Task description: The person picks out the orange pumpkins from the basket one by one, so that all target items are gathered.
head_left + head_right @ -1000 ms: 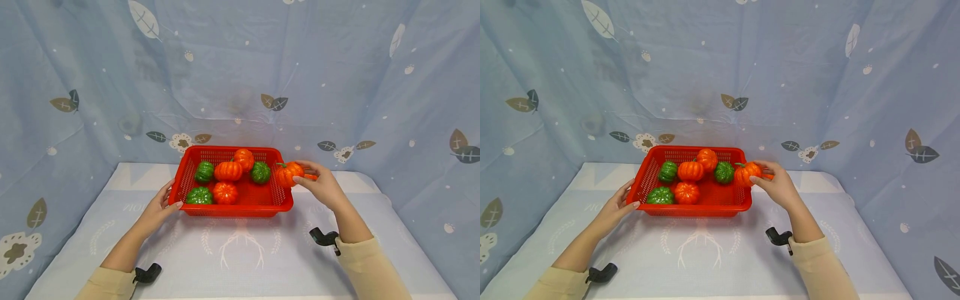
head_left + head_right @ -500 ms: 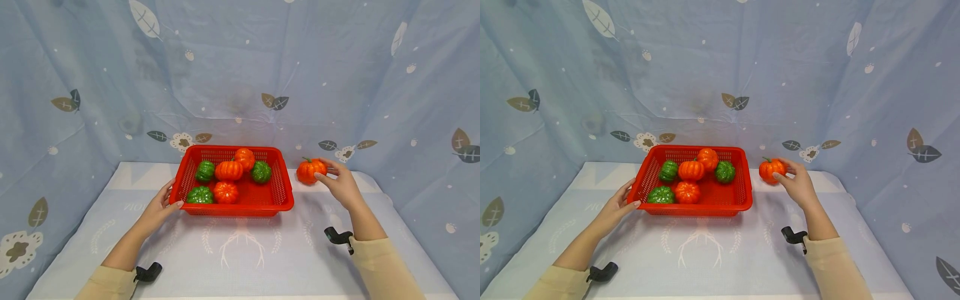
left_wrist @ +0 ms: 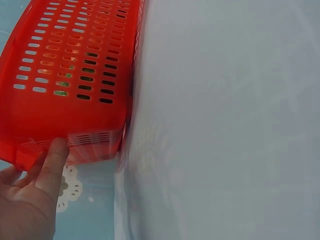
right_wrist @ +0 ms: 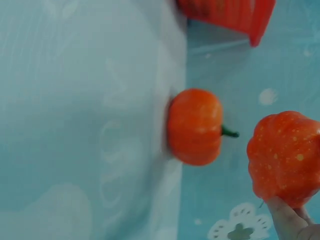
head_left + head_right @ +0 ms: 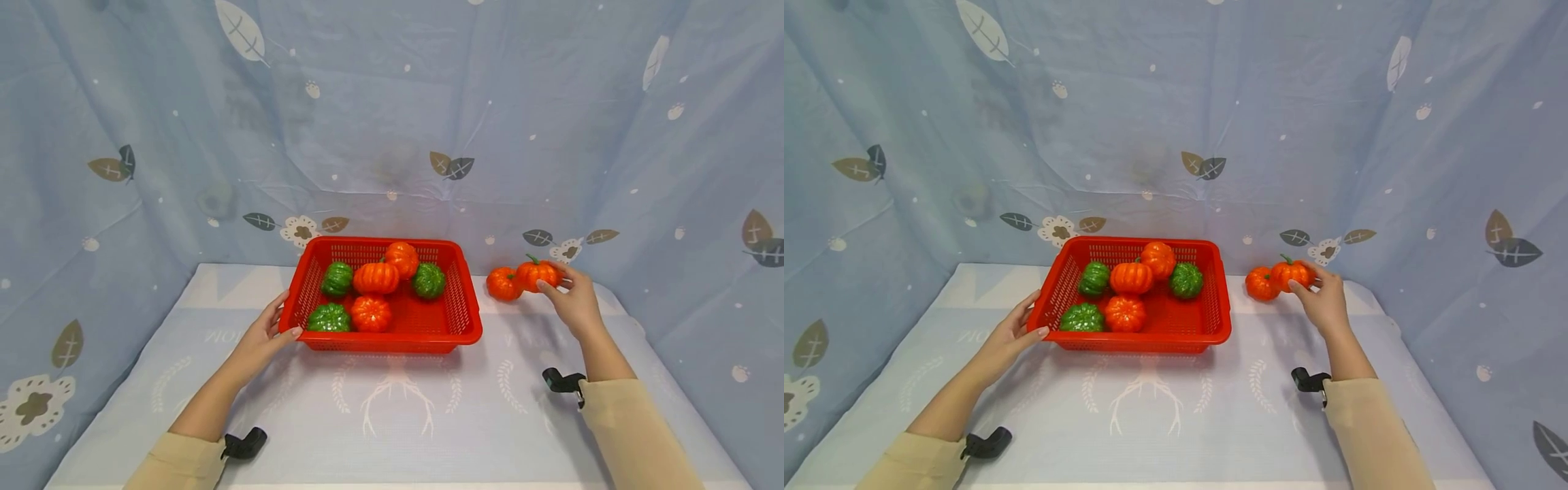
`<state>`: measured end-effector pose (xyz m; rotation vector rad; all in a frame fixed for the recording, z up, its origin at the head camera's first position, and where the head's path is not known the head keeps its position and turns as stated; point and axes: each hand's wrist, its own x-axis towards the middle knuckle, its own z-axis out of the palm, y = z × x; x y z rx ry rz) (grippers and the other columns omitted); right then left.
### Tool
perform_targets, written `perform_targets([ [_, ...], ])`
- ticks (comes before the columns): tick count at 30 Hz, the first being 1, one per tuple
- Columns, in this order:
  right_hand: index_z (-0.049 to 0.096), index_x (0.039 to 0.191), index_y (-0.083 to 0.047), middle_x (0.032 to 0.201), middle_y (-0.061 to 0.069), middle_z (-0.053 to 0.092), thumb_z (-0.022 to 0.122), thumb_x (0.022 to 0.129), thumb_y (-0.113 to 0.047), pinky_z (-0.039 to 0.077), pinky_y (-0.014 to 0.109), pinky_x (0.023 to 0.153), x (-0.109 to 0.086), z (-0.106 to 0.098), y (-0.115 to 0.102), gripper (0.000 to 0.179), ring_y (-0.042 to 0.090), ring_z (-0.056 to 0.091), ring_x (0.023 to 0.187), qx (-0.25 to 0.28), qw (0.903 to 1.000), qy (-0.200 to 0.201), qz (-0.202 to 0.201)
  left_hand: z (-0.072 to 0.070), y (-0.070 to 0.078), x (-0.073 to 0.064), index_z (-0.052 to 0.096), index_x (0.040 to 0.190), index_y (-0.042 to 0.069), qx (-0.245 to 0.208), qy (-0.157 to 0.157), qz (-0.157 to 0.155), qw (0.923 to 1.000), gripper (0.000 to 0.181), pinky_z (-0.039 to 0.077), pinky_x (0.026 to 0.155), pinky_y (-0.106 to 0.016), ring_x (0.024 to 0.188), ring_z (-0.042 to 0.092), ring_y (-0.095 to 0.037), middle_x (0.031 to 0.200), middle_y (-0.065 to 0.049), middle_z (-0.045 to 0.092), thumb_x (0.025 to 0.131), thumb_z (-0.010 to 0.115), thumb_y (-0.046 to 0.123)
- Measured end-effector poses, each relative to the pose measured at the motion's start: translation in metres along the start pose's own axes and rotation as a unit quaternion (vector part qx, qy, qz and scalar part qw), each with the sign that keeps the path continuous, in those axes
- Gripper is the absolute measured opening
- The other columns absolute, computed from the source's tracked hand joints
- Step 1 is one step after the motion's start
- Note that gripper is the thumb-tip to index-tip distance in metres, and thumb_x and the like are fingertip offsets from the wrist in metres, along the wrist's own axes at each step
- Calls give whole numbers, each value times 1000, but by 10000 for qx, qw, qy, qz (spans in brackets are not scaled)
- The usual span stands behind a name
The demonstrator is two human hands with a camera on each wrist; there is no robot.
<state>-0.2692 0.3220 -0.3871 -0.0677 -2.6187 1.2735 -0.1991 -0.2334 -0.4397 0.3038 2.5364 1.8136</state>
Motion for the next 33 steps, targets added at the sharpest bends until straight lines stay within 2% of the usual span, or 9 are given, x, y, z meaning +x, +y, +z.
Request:
perform_targets([
  [6,39,154,-9,148,32,33,61,101,-27,47,59,98,11,1,19,60,53,42,129,-126,9996,147,197,-1,-1,0,12,162,13,37,5,29,10000,83,46,101,-43,139,39,-43,157,-23,32,97,65,17],
  [10,37,155,-8,150,32,35,60,101,-27,46,58,99,17,1,27,61,53,43,128,-162,9992,179,318,-1,-1,-1,12,162,13,9,17,20,10000,83,46,100,-37,139,39,-43,157,-24,31,98,65,17],
  [15,38,153,-6,149,32,37,60,101,-25,45,58,100,24,2,38,60,52,43,126,-351,9981,246,452,0,0,-1,12,162,12,41,40,15,10000,83,46,101,-43,139,39,-43,157,-24,31,97,65,17],
  [19,39,152,-2,149,33,38,60,101,-19,40,58,105,29,3,46,58,51,42,129,-396,9975,245,537,1,1,-1,12,162,12,39,45,11,10000,83,45,102,-44,139,39,-43,157,-23,31,97,64,16],
  [25,37,152,0,151,33,35,59,100,-17,31,57,112,34,6,54,59,50,34,139,-393,9956,139,834,1,0,-1,13,161,12,42,46,-12,10000,83,47,101,-38,139,40,-42,157,-23,32,97,65,16],
  [29,34,154,0,152,34,33,58,101,-19,31,57,112,35,7,59,60,51,33,139,-362,9949,54,944,1,-1,0,13,161,12,-7,23,5,10000,83,47,99,-30,139,40,-42,156,-23,32,97,64,16],
  [33,31,155,-1,153,34,30,56,102,-22,32,57,111,37,8,67,63,51,32,139,-390,9941,-128,1002,1,-2,0,13,161,12,-21,29,8,10000,82,47,98,-29,138,41,-42,156,-23,33,97,64,15],
])
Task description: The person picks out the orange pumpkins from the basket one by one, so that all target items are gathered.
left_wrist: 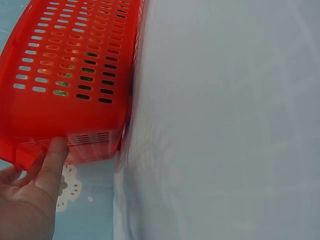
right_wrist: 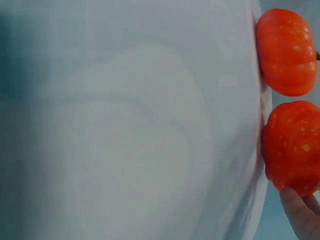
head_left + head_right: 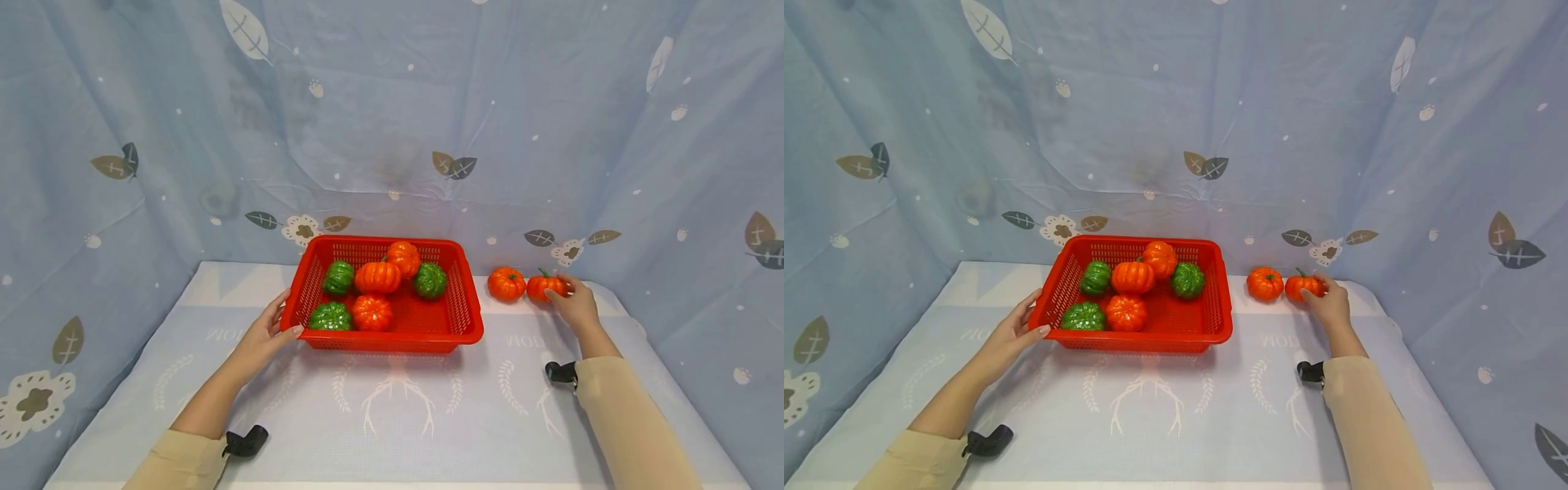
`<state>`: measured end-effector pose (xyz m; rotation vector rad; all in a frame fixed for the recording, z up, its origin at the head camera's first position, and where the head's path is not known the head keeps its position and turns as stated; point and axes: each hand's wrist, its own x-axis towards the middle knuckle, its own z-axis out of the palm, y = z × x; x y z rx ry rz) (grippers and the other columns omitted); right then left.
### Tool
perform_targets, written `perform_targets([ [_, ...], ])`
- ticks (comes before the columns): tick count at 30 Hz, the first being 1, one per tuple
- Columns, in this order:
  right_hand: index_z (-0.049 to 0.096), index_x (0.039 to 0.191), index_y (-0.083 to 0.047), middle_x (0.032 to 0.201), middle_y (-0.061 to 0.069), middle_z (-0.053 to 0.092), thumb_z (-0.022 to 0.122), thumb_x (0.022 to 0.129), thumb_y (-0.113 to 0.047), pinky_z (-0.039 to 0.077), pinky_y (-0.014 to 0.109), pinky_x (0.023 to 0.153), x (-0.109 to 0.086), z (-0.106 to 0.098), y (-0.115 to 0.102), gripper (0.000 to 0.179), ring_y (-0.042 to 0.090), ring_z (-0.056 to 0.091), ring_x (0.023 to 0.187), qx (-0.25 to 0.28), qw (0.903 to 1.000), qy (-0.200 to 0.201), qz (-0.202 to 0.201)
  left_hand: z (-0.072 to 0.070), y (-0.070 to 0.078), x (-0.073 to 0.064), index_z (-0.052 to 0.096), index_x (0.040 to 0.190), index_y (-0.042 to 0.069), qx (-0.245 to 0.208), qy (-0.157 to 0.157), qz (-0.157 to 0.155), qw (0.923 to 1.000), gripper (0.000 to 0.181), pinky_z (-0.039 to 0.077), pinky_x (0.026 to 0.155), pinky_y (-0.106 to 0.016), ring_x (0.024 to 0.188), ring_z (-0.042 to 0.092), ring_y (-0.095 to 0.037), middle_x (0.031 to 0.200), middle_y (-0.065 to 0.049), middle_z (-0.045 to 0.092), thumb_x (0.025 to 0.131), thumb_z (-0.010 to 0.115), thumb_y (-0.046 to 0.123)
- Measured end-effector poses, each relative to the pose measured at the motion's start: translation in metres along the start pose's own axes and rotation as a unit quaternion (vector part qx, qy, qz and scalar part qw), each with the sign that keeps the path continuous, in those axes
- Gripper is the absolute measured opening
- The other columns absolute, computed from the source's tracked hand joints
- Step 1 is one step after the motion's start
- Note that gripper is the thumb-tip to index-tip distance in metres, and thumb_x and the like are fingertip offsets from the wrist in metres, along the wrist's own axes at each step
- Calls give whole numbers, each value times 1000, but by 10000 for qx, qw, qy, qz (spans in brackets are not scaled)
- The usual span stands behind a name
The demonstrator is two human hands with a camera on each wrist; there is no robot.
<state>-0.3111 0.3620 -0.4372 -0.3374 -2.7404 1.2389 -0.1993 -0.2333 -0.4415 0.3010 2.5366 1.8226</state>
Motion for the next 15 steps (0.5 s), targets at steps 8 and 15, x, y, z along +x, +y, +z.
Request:
perform_targets([
  [8,32,153,3,152,34,32,54,103,-30,36,57,109,2,-2,2,64,51,34,136,-40,9995,-101,283,-1,1,0,12,161,11,5,-18,4,10000,82,46,97,-24,139,40,-43,156,-24,32,98,64,14],
  [15,31,154,2,150,35,33,55,103,-31,37,55,109,4,-2,2,65,52,35,135,-110,9983,-115,552,0,1,0,12,161,11,23,-14,-19,10000,84,46,98,-27,139,40,-42,156,-24,33,97,65,18],
])
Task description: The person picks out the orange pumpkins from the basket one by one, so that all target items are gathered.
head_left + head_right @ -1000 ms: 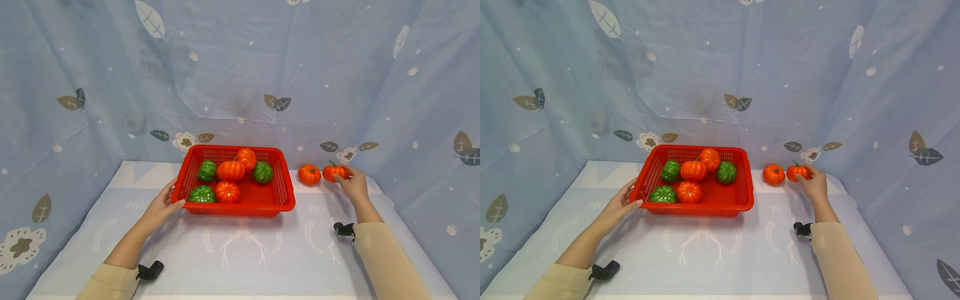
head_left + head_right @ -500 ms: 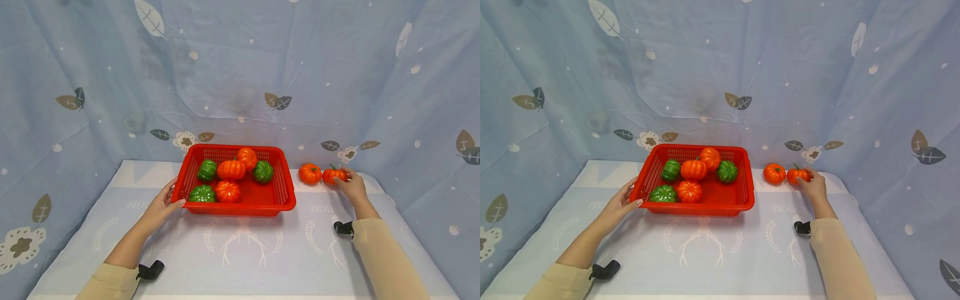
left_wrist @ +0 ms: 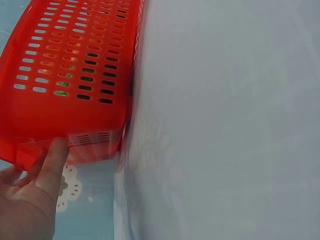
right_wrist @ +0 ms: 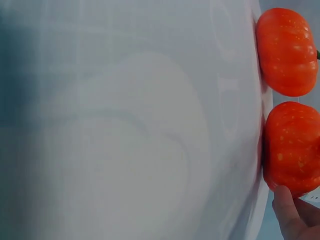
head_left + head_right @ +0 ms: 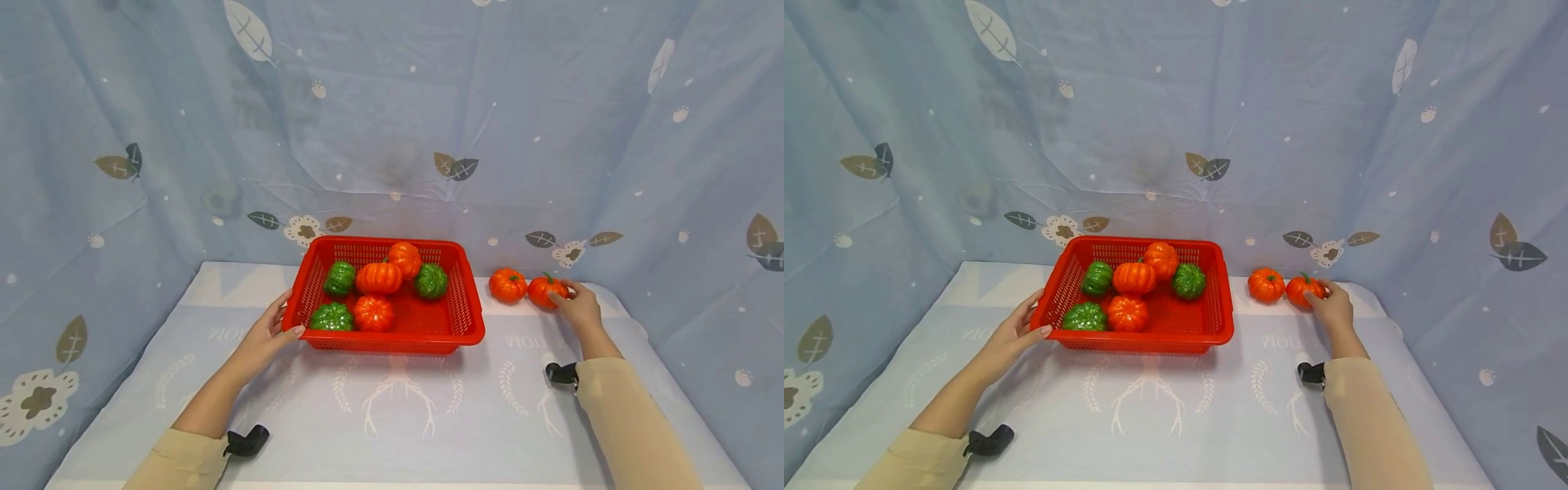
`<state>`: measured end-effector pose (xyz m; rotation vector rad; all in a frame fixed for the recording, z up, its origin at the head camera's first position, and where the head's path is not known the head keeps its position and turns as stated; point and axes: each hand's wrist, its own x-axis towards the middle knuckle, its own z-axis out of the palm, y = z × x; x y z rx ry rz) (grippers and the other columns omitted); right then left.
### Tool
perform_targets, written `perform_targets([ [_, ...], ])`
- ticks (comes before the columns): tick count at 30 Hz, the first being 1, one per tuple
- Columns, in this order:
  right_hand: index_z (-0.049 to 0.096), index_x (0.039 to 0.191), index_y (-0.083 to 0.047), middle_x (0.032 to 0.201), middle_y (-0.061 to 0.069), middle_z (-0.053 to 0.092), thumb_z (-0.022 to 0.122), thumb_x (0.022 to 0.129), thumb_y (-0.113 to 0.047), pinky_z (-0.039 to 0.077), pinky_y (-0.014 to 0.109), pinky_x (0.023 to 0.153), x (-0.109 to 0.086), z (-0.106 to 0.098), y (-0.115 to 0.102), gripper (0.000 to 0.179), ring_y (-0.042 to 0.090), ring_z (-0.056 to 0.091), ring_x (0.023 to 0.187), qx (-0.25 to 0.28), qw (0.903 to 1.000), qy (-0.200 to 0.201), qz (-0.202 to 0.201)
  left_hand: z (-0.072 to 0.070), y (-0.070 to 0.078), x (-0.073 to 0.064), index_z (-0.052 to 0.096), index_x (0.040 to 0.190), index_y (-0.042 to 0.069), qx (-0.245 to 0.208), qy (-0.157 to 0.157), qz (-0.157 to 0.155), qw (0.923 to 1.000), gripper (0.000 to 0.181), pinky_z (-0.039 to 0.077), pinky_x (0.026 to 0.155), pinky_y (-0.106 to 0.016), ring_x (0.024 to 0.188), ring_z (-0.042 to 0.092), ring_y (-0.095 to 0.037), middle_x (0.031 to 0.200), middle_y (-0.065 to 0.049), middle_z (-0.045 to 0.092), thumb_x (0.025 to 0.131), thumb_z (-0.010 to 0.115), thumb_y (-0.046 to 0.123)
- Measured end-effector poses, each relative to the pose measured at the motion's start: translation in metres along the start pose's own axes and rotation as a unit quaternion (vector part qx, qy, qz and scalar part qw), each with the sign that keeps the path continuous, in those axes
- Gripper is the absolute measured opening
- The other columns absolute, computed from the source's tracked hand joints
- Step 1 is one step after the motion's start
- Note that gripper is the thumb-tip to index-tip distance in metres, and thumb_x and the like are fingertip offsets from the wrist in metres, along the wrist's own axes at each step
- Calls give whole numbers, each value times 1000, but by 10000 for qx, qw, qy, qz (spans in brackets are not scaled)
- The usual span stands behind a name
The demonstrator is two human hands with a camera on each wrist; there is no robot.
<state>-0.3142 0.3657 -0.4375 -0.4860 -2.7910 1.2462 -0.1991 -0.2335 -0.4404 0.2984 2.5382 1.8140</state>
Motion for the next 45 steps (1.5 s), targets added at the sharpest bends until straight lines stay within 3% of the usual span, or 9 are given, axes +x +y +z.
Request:
perform_targets([
  [10,30,153,4,151,35,32,60,100,-23,37,53,109,7,5,5,66,51,34,137,232,9997,-36,31,1,0,0,11,161,9,-162,-49,29,9999,83,44,94,-18,140,38,-43,155,-25,33,97,65,15],
  [19,32,150,7,149,36,33,61,99,-21,39,53,108,10,9,5,65,51,37,134,195,9998,-49,-46,1,0,-1,12,161,10,-99,-32,15,9999,84,47,98,-28,139,40,-43,154,-25,34,97,66,19],
  [26,36,147,9,145,37,38,61,98,-16,41,52,106,5,13,-2,60,50,41,132,283,9995,46,-167,0,-1,-1,12,161,10,-133,-36,36,9999,84,46,98,-25,139,40,-43,154,-25,35,97,65,17],
  [37,34,151,4,150,34,34,61,100,-18,42,51,106,10,14,-3,61,50,38,135,314,9995,-81,-33,-2,-2,-1,12,161,10,-205,-52,65,9998,84,45,96,-21,139,39,-43,154,-25,34,97,66,17],
  [45,35,149,6,149,37,34,60,100,-17,40,54,107,3,7,-3,60,51,38,135,197,9994,-59,-283,-2,-3,0,12,161,10,-219,-85,63,9997,85,46,97,-24,139,39,-43,154,-25,34,97,66,19],
])
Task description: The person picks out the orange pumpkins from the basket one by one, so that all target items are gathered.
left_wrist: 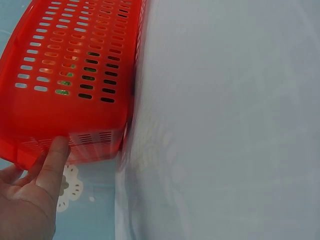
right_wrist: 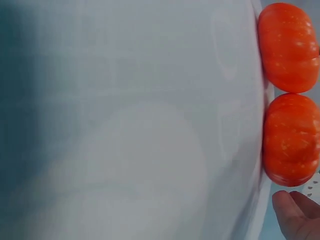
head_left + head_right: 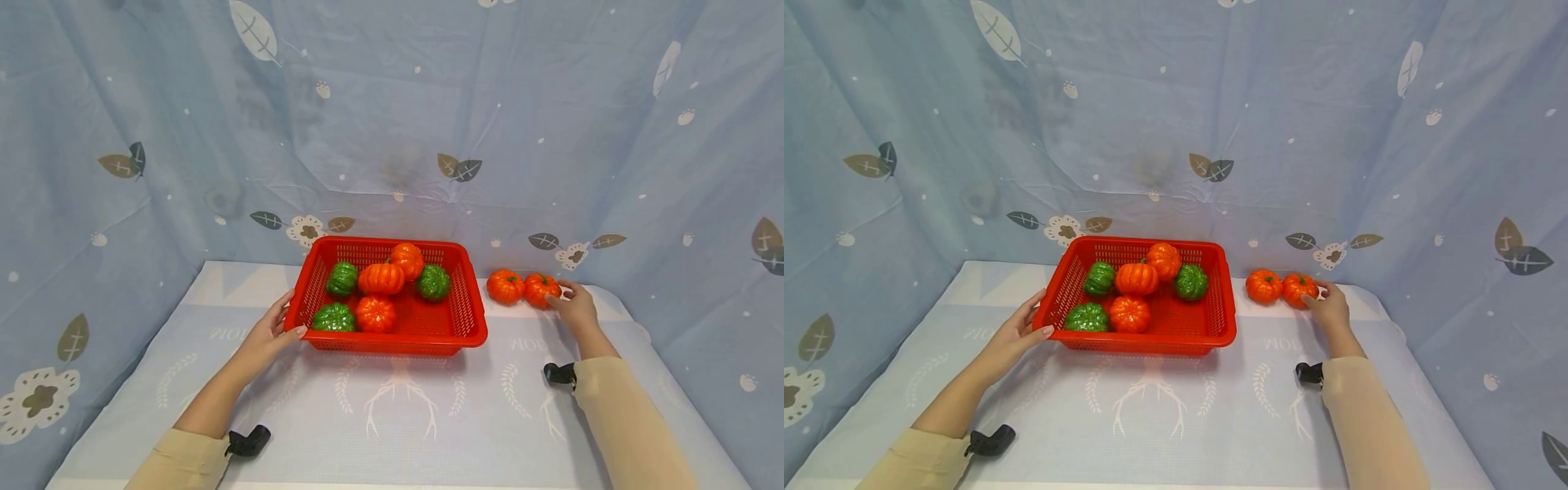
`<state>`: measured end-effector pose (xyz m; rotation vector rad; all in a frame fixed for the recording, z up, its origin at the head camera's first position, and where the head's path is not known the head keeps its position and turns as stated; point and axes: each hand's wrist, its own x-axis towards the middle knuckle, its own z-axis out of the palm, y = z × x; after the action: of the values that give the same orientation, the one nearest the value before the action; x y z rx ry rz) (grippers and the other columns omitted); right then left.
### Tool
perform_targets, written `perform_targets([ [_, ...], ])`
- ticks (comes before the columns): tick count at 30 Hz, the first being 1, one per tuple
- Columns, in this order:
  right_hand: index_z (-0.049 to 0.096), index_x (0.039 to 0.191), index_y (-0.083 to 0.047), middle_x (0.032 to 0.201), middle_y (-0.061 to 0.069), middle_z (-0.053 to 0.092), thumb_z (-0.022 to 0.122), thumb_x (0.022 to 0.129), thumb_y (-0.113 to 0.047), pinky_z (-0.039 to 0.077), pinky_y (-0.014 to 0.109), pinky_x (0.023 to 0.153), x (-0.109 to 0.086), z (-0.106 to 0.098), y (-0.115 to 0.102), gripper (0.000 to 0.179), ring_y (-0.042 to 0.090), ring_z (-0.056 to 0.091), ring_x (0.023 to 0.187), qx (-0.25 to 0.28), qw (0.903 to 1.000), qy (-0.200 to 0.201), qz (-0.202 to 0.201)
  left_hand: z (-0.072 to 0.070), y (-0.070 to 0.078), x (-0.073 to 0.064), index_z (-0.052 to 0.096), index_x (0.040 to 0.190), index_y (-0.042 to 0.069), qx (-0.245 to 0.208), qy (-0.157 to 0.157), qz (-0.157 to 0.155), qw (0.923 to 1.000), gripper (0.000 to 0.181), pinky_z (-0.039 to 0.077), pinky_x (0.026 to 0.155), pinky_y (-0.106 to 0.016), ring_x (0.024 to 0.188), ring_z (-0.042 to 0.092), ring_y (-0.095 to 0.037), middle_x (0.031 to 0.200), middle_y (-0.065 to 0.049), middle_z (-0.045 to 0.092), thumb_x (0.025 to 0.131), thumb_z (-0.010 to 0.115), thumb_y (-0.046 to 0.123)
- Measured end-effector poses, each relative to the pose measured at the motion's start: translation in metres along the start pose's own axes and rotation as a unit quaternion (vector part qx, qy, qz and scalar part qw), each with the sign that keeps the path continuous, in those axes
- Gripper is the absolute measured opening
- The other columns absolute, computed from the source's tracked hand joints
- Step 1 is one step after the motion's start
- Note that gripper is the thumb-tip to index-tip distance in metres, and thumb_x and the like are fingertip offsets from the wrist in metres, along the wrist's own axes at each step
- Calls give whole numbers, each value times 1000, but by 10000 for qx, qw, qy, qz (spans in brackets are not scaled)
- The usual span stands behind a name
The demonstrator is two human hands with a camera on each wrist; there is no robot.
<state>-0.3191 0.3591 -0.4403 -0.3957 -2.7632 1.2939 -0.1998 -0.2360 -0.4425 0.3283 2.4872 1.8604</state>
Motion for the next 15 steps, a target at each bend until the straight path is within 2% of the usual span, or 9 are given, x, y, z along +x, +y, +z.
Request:
perform_targets([
  [6,39,149,3,152,35,30,58,101,-22,40,55,106,-15,-7,-11,57,51,39,135,112,9999,71,-48,0,0,0,12,161,11,33,1,-13,10000,85,47,99,-27,138,41,-42,153,-24,36,97,66,21],
  [11,44,147,2,151,32,36,54,103,-30,42,56,104,-31,-10,-25,55,48,43,133,284,9994,156,-152,0,0,1,12,161,11,26,14,-39,10000,85,46,97,-23,138,41,-41,153,-24,36,97,66,20],
  [15,47,145,2,148,30,42,52,104,-33,44,56,103,-45,-9,-39,54,46,45,131,329,9987,151,-364,0,0,1,12,161,11,80,32,-55,9999,84,45,99,-26,138,42,-41,153,-24,36,97,66,20],
])
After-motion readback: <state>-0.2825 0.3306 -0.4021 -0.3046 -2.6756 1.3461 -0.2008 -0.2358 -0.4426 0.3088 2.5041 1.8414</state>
